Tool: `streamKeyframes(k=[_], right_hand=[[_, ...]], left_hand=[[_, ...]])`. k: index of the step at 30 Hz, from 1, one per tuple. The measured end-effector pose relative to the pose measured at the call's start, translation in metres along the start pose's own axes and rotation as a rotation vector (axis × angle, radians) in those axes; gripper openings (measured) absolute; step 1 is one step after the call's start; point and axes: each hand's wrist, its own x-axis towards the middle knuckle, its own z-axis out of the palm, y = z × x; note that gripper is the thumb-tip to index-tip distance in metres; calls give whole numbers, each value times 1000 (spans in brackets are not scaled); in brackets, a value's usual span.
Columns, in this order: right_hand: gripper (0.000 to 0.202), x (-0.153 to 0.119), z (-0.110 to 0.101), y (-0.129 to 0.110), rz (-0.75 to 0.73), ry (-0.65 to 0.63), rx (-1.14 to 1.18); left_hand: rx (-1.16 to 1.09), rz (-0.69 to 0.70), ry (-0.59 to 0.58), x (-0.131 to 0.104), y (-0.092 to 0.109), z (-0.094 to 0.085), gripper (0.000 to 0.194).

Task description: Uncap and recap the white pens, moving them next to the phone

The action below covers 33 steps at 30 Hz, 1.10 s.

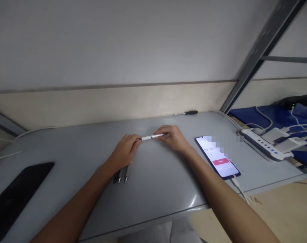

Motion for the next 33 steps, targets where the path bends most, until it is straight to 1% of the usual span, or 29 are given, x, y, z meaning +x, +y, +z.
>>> streamKeyframes(k=[4, 8, 13, 16, 19, 20, 22, 23, 25, 27, 29, 30, 32, 33], right_hand=[[11, 0, 0, -3, 28, 14, 91], [11, 0, 1, -5, 95, -13, 120], [27, 2, 4, -12, 177, -22, 164], [23, 3, 2, -17, 236, -24, 245], [36, 2, -1, -17, 261, -79, 371], [34, 2, -1, -16, 261, -96, 394], [18, 1, -1, -13, 268, -117, 381], [21, 1, -1, -12, 276, -124, 355], [34, 1, -1, -10, 290, -123, 319], [30, 0, -2, -10, 279, -87, 339], [36, 0, -4, -10, 253, -48, 376], [36, 0, -5, -11, 249, -45, 372], [28, 0, -6, -10, 262, -69, 310], [33, 0, -6, -10, 274, -79, 276]], left_hand=[[-16, -20, 23, 1, 1, -1, 29], [26, 39, 30, 1, -1, -3, 29], [46, 104, 48, 2, 1, -6, 27], [37, 82, 63, 2, 2, -8, 27], [32, 34, 72, 2, 0, -8, 26], [32, 29, 71, 2, -1, -7, 27], [33, 44, 68, 2, -3, -7, 27], [35, 60, 68, 2, -3, -6, 27], [40, 92, 76, 2, -4, -6, 26], [46, 104, 79, 2, -4, -5, 26], [45, 102, 82, 2, -4, -6, 26], [42, 99, 82, 2, -4, -6, 27], [35, 91, 83, 2, -3, -6, 27], [32, 89, 81, 2, -3, -7, 27]])
